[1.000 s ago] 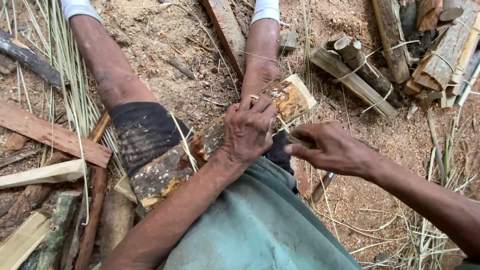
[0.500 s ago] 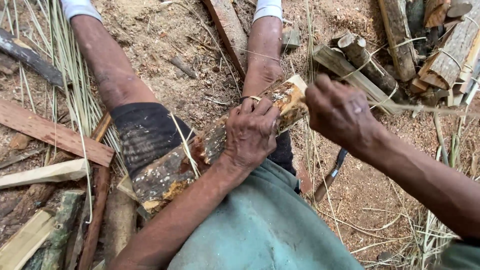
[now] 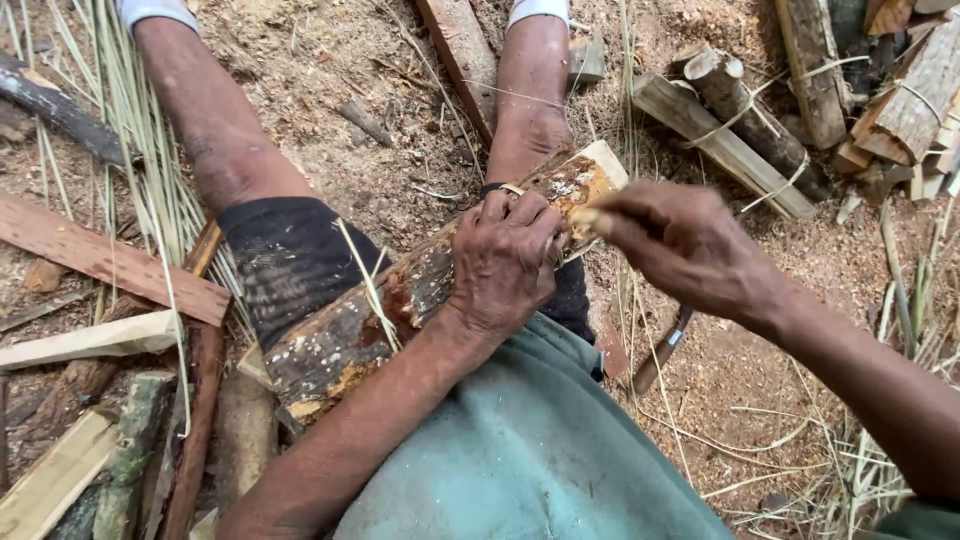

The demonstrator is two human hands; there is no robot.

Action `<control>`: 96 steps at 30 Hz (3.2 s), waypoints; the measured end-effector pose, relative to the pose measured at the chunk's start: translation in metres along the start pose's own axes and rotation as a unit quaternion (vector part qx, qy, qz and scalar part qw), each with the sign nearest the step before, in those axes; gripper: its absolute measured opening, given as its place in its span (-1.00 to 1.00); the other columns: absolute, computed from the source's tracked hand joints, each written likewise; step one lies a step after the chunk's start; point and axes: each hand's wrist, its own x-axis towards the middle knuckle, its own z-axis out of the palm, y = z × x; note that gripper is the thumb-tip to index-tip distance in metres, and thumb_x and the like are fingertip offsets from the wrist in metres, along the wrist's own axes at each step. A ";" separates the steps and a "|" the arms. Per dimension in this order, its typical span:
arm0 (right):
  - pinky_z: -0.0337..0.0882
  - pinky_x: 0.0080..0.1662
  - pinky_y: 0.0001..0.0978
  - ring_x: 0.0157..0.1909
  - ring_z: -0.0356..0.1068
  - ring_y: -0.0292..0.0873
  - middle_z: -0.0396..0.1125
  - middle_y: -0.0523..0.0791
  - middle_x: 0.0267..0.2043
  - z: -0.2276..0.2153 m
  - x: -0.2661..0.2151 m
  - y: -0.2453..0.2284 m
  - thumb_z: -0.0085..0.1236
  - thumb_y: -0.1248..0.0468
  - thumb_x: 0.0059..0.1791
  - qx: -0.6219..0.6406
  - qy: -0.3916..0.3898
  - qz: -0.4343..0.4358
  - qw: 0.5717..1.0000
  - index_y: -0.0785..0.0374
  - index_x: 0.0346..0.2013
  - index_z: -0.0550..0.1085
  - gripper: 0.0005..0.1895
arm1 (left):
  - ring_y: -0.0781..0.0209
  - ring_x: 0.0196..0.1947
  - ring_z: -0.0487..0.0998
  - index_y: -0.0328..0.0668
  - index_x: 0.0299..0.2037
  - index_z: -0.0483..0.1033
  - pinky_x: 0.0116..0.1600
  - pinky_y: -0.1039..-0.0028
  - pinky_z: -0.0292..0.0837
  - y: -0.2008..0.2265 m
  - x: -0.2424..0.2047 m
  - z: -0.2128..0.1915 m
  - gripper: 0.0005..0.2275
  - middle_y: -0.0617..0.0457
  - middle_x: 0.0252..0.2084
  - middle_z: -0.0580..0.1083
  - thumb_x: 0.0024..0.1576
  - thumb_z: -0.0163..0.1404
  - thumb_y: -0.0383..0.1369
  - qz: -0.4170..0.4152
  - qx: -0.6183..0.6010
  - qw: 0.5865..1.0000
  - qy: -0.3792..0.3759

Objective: Bundling pieces of wood together and tying them with a flexible strip

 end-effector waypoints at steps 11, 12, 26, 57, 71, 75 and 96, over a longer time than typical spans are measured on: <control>0.55 -0.13 -0.41 -0.15 0.49 -0.17 0.39 -0.21 -0.29 -0.009 0.004 0.047 0.02 0.20 0.05 -0.680 -0.015 -0.133 0.721 0.00 -0.18 0.50 -0.89 | 0.11 -0.24 0.44 0.01 -0.43 0.46 -0.08 0.24 0.43 0.006 0.002 -0.011 -0.89 0.17 -0.32 0.38 -0.02 0.17 -0.33 -0.001 -0.015 1.000 0.008; 0.55 -0.13 -0.41 -0.15 0.49 -0.17 0.39 -0.21 -0.29 -0.007 -0.003 0.049 0.02 0.20 0.05 -0.680 -0.015 -0.131 0.722 0.00 -0.18 0.50 -0.89 | 0.11 -0.24 0.44 0.01 -0.43 0.46 -0.08 0.24 0.43 0.007 0.004 -0.016 -0.89 0.17 -0.32 0.38 -0.02 0.17 -0.33 0.001 -0.016 1.000 0.006; 0.20 -0.68 -0.53 -0.63 0.19 -0.29 0.40 -0.07 -0.41 0.001 0.021 0.026 0.04 0.37 0.11 -0.106 0.104 -0.314 0.938 0.42 -0.19 0.53 -0.86 | 0.19 -0.39 0.23 -0.09 -0.45 0.37 -0.27 0.28 0.19 0.006 0.006 -0.013 -0.47 0.10 -0.38 0.32 0.36 -0.57 -0.01 -0.012 -0.018 1.000 0.017; 0.37 -0.53 -0.52 -0.53 0.23 -0.26 0.32 -0.13 -0.44 0.009 0.034 0.021 0.05 0.40 0.09 -0.046 0.069 -0.379 0.922 0.32 -0.25 0.46 -0.95 | 0.16 -0.14 0.46 -0.10 -0.37 0.42 -0.11 0.31 0.32 -0.001 0.005 -0.012 -0.77 0.06 -0.17 0.43 0.30 -0.08 -0.22 -0.014 -0.051 0.999 -0.014; 0.04 -0.77 -0.60 -0.69 -0.04 -0.38 0.12 -0.19 -0.51 0.028 -0.011 0.066 -0.03 0.39 0.19 -0.666 -0.004 -0.024 0.746 0.28 -0.24 0.35 -0.90 | 0.00 0.00 0.57 0.04 -0.31 0.50 0.05 0.17 0.43 -0.013 0.004 -0.009 -0.83 0.12 -0.09 0.45 0.01 0.24 -0.28 -0.052 -0.141 0.987 -0.051; 0.19 -0.78 -0.60 -0.69 0.05 -0.36 0.23 -0.04 -0.41 0.043 -0.028 0.040 -0.03 0.53 0.10 -0.661 -0.131 -0.076 0.735 0.40 -0.03 0.29 -0.85 | -0.03 -0.02 0.59 0.01 -0.33 0.52 0.05 0.11 0.46 -0.021 -0.001 0.003 -0.84 0.09 -0.10 0.47 0.00 0.27 -0.31 -0.055 -0.153 0.985 -0.061; 0.48 -0.32 -0.34 -0.46 0.36 -0.16 0.31 -0.15 -0.46 0.010 0.102 -0.040 -0.03 0.22 0.04 -0.285 0.018 0.071 0.956 0.24 -0.23 0.45 -0.84 | -0.45 0.47 0.08 -0.39 0.48 -0.30 0.49 -0.12 0.06 -0.020 0.028 -0.025 0.29 -0.51 0.50 -0.06 -0.28 0.53 -0.13 -0.192 -0.217 0.926 -0.244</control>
